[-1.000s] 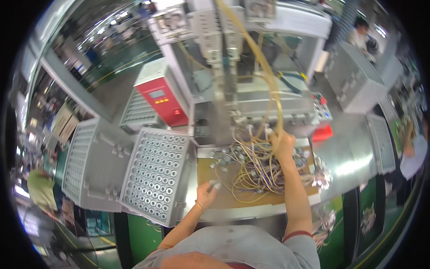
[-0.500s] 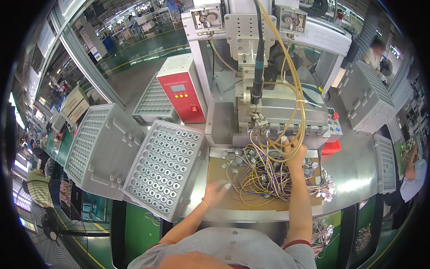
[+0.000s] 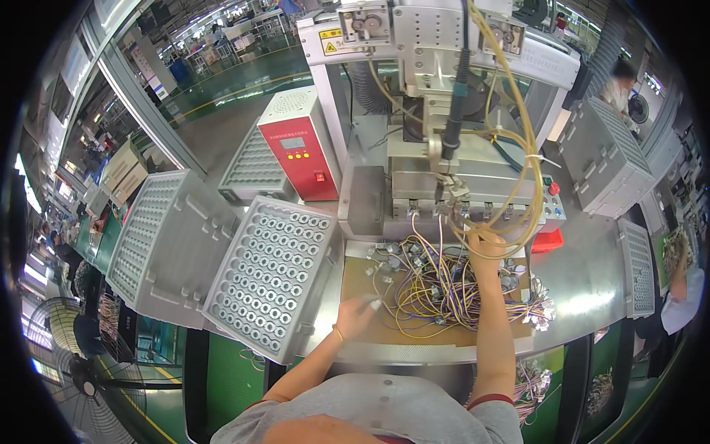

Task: The person inserts wire connectors by hand into an assembly jig at an electronics manufacturing station.

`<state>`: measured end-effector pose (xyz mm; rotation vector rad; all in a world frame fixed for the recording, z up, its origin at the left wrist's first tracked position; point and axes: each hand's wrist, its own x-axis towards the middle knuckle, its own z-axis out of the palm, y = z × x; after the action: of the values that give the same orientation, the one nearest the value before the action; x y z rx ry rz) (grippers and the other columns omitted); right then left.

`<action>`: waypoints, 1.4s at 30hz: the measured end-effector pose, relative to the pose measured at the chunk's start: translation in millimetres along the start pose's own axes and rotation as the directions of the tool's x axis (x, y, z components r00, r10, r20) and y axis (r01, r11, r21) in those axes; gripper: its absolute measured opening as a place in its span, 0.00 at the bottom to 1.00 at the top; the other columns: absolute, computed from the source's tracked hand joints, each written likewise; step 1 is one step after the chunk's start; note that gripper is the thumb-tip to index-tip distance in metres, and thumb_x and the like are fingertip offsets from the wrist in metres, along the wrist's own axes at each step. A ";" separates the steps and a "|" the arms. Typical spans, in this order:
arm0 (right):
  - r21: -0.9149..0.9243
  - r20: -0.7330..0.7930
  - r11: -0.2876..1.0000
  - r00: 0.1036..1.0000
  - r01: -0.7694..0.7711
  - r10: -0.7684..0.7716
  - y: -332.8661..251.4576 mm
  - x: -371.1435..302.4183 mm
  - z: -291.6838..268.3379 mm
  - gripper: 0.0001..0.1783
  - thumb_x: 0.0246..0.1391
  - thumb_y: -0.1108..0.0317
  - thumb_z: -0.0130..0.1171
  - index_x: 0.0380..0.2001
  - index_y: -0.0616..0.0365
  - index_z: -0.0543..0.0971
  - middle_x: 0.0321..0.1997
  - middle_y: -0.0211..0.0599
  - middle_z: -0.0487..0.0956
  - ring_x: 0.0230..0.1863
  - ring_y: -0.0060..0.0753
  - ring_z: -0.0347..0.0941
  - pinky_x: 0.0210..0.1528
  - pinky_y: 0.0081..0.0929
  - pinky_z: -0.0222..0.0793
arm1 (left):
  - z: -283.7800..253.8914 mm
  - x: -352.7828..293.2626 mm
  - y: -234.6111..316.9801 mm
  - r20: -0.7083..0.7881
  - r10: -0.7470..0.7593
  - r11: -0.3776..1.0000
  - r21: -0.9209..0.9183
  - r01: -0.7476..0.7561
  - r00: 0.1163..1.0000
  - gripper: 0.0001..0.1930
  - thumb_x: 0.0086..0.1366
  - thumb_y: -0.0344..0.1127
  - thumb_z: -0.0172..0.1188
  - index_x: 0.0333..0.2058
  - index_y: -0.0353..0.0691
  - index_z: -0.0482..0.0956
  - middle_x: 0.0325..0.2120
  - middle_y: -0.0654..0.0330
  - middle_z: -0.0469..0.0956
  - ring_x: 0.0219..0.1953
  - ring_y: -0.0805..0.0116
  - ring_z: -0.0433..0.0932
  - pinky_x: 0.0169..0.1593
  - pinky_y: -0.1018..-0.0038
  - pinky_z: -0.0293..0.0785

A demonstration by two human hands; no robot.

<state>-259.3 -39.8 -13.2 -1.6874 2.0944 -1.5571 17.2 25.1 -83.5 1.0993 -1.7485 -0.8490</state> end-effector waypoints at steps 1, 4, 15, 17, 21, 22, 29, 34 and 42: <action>-0.043 -0.014 0.997 0.998 0.060 -0.060 0.8 0.4 -0.3 0.09 0.42 0.68 0.52 0.20 0.64 0.73 0.16 0.48 0.71 0.18 0.41 0.69 0.20 0.32 0.60 | -0.1 -0.2 1.2 -0.002 -0.005 1.000 0.000 0.005 1.000 0.07 0.53 0.32 0.57 0.31 0.37 0.76 0.22 0.55 0.75 0.21 0.65 0.73 0.26 0.76 0.68; -0.111 0.001 0.989 0.996 0.094 -0.094 4.0 -0.7 -1.2 0.09 0.41 0.69 0.54 0.17 0.64 0.71 0.13 0.48 0.70 0.16 0.43 0.69 0.17 0.32 0.60 | -0.3 -2.3 2.4 -0.009 -0.001 1.000 0.004 0.001 1.000 0.07 0.53 0.32 0.57 0.31 0.37 0.76 0.22 0.55 0.75 0.21 0.65 0.73 0.26 0.76 0.68; -0.230 -0.017 0.968 0.994 0.103 -0.109 10.8 -1.3 1.0 0.10 0.40 0.70 0.55 0.14 0.63 0.68 0.10 0.46 0.68 0.13 0.43 0.68 0.15 0.33 0.59 | -0.8 -0.3 5.6 0.029 -0.067 0.997 -0.022 0.068 0.997 0.08 0.54 0.33 0.56 0.32 0.37 0.76 0.23 0.55 0.76 0.23 0.68 0.74 0.29 0.77 0.69; -0.154 -0.047 0.981 0.991 0.118 -0.126 6.0 0.7 4.5 0.11 0.40 0.70 0.56 0.12 0.62 0.68 0.09 0.45 0.68 0.12 0.43 0.67 0.14 0.33 0.59 | -0.6 -0.5 3.6 0.027 -0.115 0.993 -0.008 0.115 0.993 0.07 0.54 0.32 0.56 0.32 0.37 0.77 0.22 0.58 0.75 0.22 0.74 0.71 0.27 0.79 0.67; -0.136 -0.042 0.987 0.995 0.084 -0.090 1.8 2.7 4.5 0.12 0.40 0.70 0.56 0.11 0.62 0.67 0.09 0.45 0.67 0.12 0.43 0.67 0.14 0.33 0.58 | 0.9 2.3 -0.3 0.010 -0.071 0.997 -0.003 0.071 0.997 0.06 0.53 0.29 0.56 0.31 0.36 0.77 0.17 0.65 0.71 0.17 0.84 0.62 0.20 0.86 0.60; -0.148 -0.037 0.986 0.995 0.082 -0.088 5.5 2.0 4.2 0.13 0.40 0.69 0.56 0.11 0.62 0.67 0.09 0.45 0.67 0.12 0.42 0.66 0.14 0.33 0.58 | 3.0 2.2 -2.0 0.020 -0.072 0.997 -0.011 0.072 0.997 0.06 0.53 0.29 0.56 0.31 0.36 0.77 0.17 0.65 0.71 0.17 0.84 0.62 0.20 0.86 0.60; -0.135 -0.025 0.988 0.996 0.080 -0.084 5.4 -1.4 3.6 0.14 0.40 0.68 0.57 0.11 0.63 0.66 0.09 0.45 0.66 0.11 0.42 0.65 0.13 0.31 0.55 | 4.6 -2.2 -6.2 0.025 -0.079 0.995 -0.063 0.081 0.997 0.06 0.53 0.27 0.56 0.32 0.35 0.76 0.17 0.67 0.71 0.17 0.85 0.64 0.20 0.86 0.60; -0.109 -0.013 0.991 0.996 0.082 -0.084 6.1 -2.5 2.2 0.14 0.41 0.69 0.56 0.11 0.63 0.66 0.09 0.45 0.66 0.11 0.41 0.65 0.14 0.30 0.55 | 5.3 -2.9 -6.0 0.012 -0.062 0.995 -0.082 0.062 0.998 0.06 0.54 0.28 0.56 0.32 0.35 0.76 0.17 0.67 0.70 0.17 0.85 0.63 0.19 0.86 0.59; -0.052 -0.058 0.988 0.988 0.143 -0.146 -3.9 0.5 2.7 0.12 0.42 0.70 0.55 0.12 0.63 0.68 0.10 0.44 0.68 0.12 0.41 0.66 0.15 0.30 0.58 | 1.7 0.2 1.2 0.024 -0.152 0.988 -0.011 0.152 0.988 0.06 0.51 0.30 0.58 0.30 0.36 0.77 0.25 0.55 0.77 0.26 0.65 0.76 0.31 0.77 0.71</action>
<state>-255.2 -41.6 -11.6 -1.8702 2.0959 -1.6302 15.2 25.5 -83.1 1.2310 -1.6918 -0.9677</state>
